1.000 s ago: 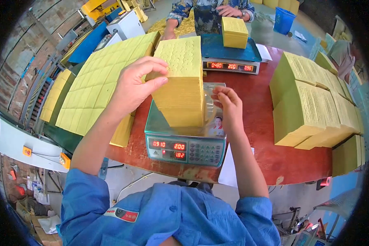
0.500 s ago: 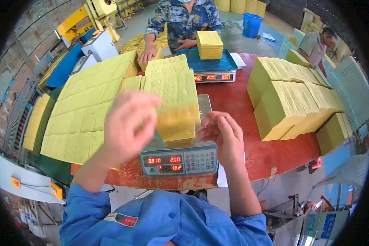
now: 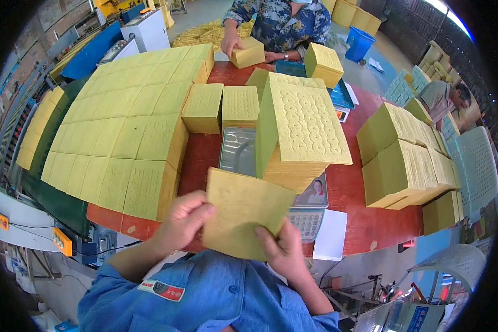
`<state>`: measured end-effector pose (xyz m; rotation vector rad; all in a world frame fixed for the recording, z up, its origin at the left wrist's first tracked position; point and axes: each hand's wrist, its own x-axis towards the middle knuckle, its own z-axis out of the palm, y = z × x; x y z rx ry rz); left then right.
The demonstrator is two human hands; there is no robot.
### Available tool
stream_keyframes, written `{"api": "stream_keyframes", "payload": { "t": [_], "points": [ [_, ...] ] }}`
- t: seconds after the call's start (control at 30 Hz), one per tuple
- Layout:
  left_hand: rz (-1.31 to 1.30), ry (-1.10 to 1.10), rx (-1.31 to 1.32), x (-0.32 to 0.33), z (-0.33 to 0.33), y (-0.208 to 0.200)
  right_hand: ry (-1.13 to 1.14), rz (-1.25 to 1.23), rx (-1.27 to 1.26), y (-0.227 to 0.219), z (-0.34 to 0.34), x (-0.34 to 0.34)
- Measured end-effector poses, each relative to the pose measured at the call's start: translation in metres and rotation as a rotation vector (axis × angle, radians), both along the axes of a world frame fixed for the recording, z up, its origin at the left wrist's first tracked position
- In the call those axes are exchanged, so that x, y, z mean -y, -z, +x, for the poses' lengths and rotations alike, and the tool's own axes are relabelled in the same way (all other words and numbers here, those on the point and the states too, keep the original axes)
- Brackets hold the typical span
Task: Weighing and adjusting stacks of yellow paper on a scale to ensure consistent weight before stacking them on a conveyor or table.
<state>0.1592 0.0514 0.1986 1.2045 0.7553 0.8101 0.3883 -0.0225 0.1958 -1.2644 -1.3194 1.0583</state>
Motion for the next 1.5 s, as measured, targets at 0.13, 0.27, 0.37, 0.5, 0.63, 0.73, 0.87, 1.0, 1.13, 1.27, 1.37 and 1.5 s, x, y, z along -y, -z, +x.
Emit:
{"api": "stream_keyframes", "payload": {
  "t": [0.13, 0.27, 0.37, 0.5, 0.63, 0.73, 0.87, 1.0, 1.13, 1.27, 1.37, 1.5],
  "points": [
    [0.019, -0.342, -0.041, -0.085, -0.030, -0.008, -0.166, -0.104, -0.209, -0.003, -0.016, -0.022],
    [0.095, -0.482, -0.075, -0.229, 0.003, 0.014, -0.095, -0.140, -0.151, 0.017, -0.006, -0.024],
    [0.168, -0.560, -0.294, -0.345, 0.015, 0.074, -0.047, -0.181, -0.216, 0.029, -0.004, -0.012],
    [0.336, -0.596, -0.533, -0.384, 0.054, 0.111, 0.107, -0.219, -0.273, 0.041, 0.003, 0.008],
    [0.720, -0.597, -1.041, -0.345, 0.068, 0.097, 0.234, -0.209, -0.285, 0.048, 0.001, 0.024],
    [0.931, -0.661, -1.002, -0.312, 0.034, 0.084, 0.230, -0.233, -0.227, 0.055, 0.006, 0.021],
    [0.892, -0.636, -0.883, -0.249, -0.024, 0.032, 0.340, -0.058, -0.349, 0.050, 0.025, 0.028],
    [0.782, -0.719, -0.851, -0.191, -0.066, 0.020, 0.451, 0.098, -0.477, 0.066, 0.063, 0.030],
    [0.613, -0.796, -0.787, -0.143, -0.050, -0.004, 0.424, 0.085, -0.594, 0.069, 0.087, 0.029],
    [0.882, -0.720, -0.623, -0.085, -0.006, -0.039, 0.400, -0.014, -0.563, 0.054, 0.098, 0.038],
    [1.390, -0.499, -0.562, -0.063, 0.058, -0.058, 0.408, -0.078, -0.632, 0.061, 0.110, 0.036],
    [1.438, -0.232, -0.417, -0.053, 0.109, -0.089, 0.339, 0.021, -0.689, 0.045, 0.115, 0.037]
  ]
}}
